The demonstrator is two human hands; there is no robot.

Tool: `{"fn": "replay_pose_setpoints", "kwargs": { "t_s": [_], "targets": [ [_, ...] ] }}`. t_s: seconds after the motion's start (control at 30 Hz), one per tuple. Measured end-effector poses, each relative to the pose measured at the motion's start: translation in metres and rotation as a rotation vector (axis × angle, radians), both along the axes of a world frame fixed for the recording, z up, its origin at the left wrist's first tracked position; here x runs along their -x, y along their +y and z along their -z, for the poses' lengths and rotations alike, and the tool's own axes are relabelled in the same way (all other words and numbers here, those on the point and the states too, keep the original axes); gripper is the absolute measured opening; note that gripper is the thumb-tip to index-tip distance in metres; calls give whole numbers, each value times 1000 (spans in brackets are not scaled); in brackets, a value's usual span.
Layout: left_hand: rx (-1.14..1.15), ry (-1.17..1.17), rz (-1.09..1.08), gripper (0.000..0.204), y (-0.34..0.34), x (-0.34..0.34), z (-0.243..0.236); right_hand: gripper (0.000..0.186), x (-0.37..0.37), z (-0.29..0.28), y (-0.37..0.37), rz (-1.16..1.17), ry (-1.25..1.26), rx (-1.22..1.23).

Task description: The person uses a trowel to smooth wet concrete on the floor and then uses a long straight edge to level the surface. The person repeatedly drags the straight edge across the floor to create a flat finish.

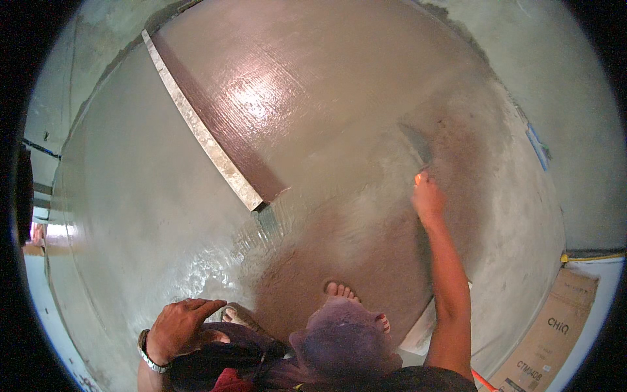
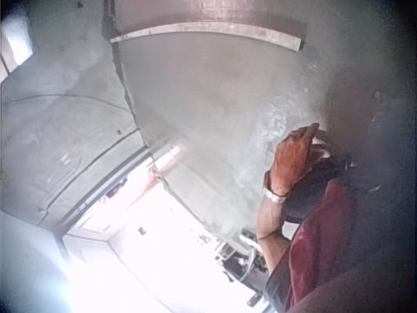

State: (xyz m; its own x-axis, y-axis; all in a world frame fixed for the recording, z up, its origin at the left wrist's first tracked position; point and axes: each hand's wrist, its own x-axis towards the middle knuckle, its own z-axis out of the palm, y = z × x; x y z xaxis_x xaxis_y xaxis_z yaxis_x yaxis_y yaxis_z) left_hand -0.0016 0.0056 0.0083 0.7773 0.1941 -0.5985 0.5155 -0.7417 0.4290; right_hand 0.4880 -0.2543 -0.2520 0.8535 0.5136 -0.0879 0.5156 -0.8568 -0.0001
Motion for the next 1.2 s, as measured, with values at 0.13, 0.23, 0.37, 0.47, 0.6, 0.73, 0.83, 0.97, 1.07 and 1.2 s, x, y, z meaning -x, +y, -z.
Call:
{"fn": "replay_pose_setpoints", "kwargs": {
  "t_s": [0.13, 0.23, 0.37, 0.47, 0.6, 0.73, 0.83, 0.97, 1.07, 1.2],
  "targets": [
    [-3, 27, -13, 60, -1, 2, 1, 49, 13, 26, 2, 39, 27, 73],
    [3, 84, -16, 60, 0, 1, 1, 54, 49, 27, 7, 19, 90, 62],
    [7, 27, -2, 60, 2, 4, 1, 55, 68, 32, -25, -227, 171, 0],
    [25, 69, -16, 60, 1, 4, -1, 56, 53, 24, -16, -211, 147, -39],
    [7, -58, -8, 60, 2, 5, 3, 51, 36, 34, 1, -188, 67, -23],
    [12, -16, -17, 61, 2, 8, 3, 50, 78, 24, 14, -394, 195, 22],
    [32, 3, -34, 61, 3, 12, 1, 49, 79, 12, 14, -522, 245, -19],
    [46, -51, -43, 61, 1, 7, 0, 49, 65, 14, 29, -371, 161, -96],
    [18, -67, -66, 67, 0, 13, 4, 48, 79, 13, 40, -455, 175, -28],
    [-3, -4, -52, 67, 0, 18, 2, 45, 99, 2, 36, -643, 287, 40]
  ]
}}
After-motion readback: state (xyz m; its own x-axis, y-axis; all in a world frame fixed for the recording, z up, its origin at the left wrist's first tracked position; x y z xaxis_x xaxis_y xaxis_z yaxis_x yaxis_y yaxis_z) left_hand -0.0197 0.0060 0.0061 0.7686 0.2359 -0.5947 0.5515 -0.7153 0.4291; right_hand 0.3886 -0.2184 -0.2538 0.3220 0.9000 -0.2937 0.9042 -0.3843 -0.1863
